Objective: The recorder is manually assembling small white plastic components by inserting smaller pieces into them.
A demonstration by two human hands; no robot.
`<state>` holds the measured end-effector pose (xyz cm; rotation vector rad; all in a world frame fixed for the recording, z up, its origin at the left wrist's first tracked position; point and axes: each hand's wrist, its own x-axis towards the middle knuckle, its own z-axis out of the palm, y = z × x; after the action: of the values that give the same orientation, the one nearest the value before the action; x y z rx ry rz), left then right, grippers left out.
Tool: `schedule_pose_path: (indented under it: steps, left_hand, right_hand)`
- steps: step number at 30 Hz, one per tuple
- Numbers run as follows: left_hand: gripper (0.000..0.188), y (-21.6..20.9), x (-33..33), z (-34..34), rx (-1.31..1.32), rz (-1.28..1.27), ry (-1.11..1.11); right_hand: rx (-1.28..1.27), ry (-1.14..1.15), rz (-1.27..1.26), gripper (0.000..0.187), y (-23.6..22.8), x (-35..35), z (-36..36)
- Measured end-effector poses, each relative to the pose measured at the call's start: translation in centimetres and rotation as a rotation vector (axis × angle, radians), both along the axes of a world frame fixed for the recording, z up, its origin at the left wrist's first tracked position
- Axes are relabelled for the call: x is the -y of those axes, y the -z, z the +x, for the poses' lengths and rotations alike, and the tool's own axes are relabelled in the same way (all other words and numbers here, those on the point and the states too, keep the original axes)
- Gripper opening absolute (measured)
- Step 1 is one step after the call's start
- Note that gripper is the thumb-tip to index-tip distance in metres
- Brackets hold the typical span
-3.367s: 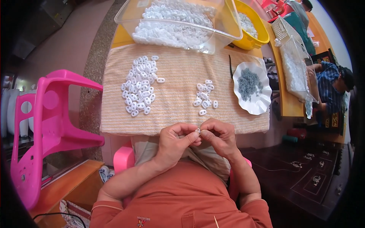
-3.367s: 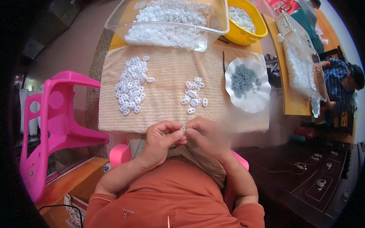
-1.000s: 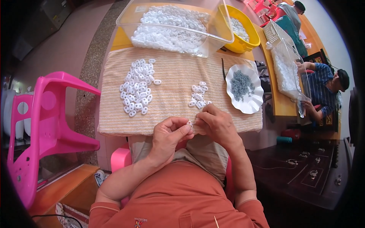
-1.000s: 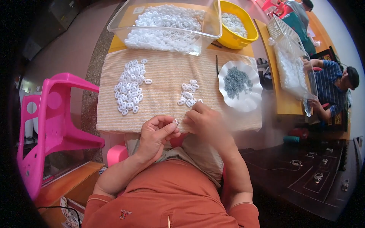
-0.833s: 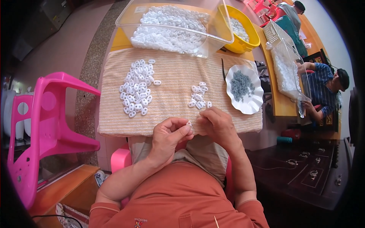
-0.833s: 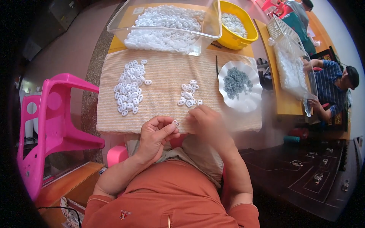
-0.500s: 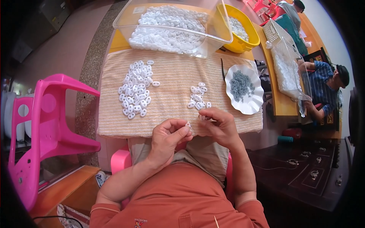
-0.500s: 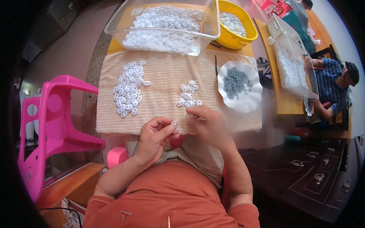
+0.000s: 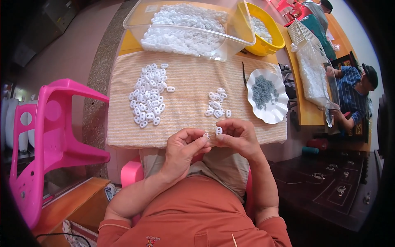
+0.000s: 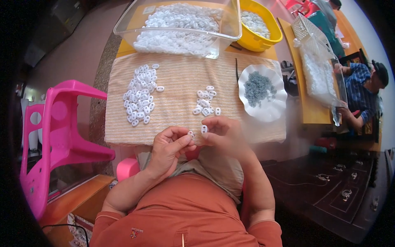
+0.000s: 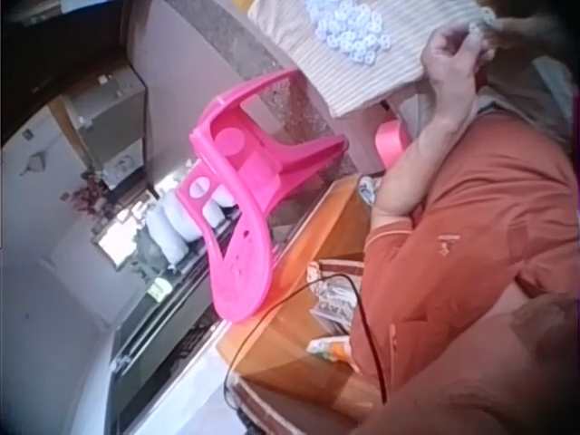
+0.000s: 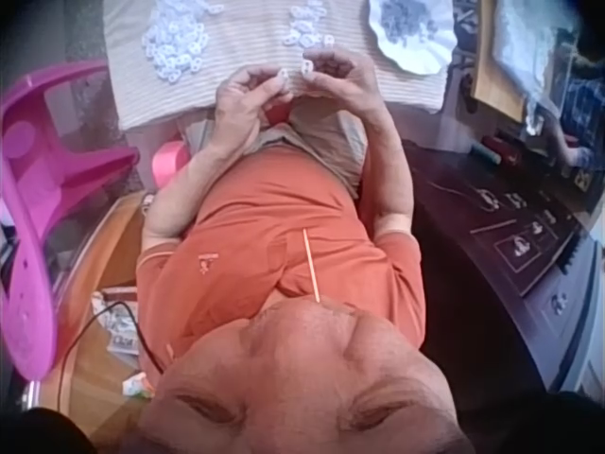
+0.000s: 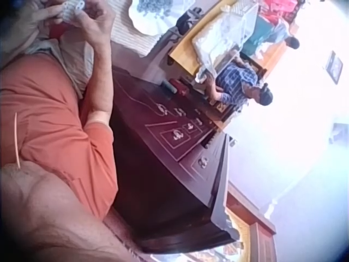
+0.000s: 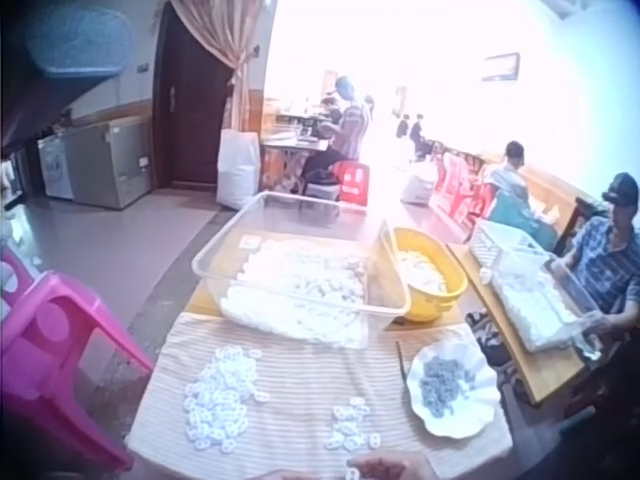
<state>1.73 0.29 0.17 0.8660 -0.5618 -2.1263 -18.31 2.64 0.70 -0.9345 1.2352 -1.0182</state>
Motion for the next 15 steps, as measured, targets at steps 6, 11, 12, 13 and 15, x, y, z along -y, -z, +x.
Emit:
schedule_pose_path:
  steps: [6, 11, 12, 13, 15]
  left_hand:
    - [0.014, -0.19, 0.04, -0.07, 0.017, 0.035, 0.007]
    - [0.013, -0.25, 0.08, -0.07, 0.008, 0.032, 0.005]
    - [0.013, -0.22, 0.06, -0.05, 0.006, 0.025, 0.006]
    - [0.013, -0.22, 0.07, -0.06, 0.007, 0.027, 0.006]
    - [0.013, -0.23, 0.10, -0.10, 0.004, 0.030, 0.011]
  right_hand:
    - [0.083, -0.047, -0.024, 0.032, 0.25, -0.13, 0.36]
    - [0.128, -0.057, -0.005, 0.032, -0.01, -0.15, 0.51]
    - [0.129, -0.058, -0.004, 0.032, -0.01, -0.17, 0.54]
    - [0.138, -0.051, 0.001, 0.032, -0.01, -0.21, 0.56]
    - [0.149, -0.044, 0.007, 0.032, 0.03, -0.20, 0.53]
